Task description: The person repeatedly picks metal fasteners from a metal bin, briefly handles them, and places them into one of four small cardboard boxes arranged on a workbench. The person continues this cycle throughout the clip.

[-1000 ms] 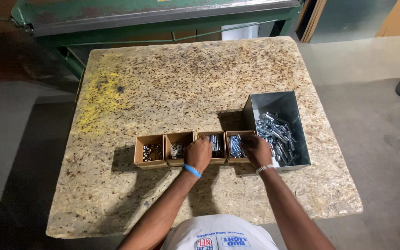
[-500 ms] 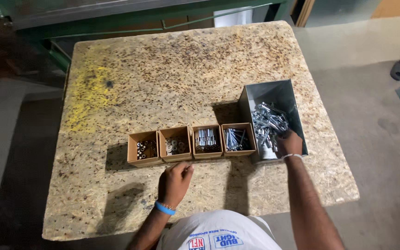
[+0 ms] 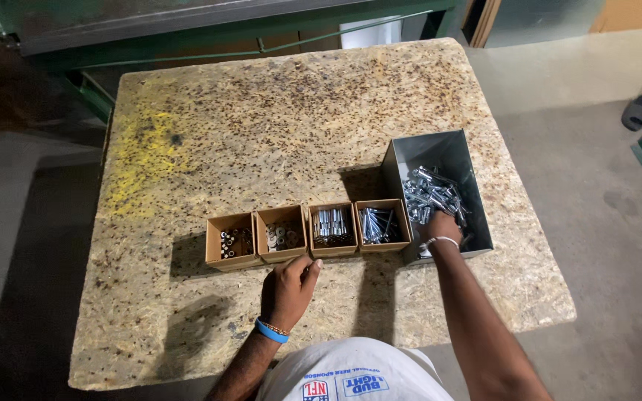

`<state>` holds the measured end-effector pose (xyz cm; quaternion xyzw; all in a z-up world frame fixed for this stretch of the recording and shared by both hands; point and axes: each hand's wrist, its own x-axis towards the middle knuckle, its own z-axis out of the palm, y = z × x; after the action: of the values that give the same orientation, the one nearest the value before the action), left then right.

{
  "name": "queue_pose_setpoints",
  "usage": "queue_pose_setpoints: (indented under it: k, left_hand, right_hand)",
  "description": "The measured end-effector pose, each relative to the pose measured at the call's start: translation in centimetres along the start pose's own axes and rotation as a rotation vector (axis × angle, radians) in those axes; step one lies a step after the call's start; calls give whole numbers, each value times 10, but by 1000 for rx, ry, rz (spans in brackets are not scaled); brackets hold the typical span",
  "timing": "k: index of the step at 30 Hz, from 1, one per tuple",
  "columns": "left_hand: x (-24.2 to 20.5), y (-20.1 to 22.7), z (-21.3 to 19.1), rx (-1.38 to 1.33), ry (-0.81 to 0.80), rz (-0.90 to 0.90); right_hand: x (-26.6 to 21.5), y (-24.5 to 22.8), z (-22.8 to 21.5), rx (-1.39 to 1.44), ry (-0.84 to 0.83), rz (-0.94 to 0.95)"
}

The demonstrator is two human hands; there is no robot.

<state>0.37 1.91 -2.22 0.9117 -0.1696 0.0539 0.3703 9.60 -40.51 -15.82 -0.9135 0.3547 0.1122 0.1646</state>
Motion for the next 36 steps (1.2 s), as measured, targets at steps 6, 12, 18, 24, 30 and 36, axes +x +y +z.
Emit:
queue_pose_setpoints:
  k: [6,12,18,24,30,36]
  left_hand:
    - [-9,4,-9,-95,7,-35]
    - [-10,9,6,-166,-25,8]
    - [0,41,-10,-98,-236,152]
    - [-22,22,14,-15,-385,218]
    - [-15,18,-10,-56,-148,154]
    - [-12,18,-23,77,-187,255]
  right_hand:
    - [-58,12,-52,281,62,-100]
    - [-154,-9,-87,1010,-418,-140]
    - [-228,-53,-80,992,-598,-438]
    - [-249,-87,-50,1447,-649,-247]
    - [-264,-96,-68,1053,-714,-572]
    - [-254,-85,-64,1001,-1036,-555]
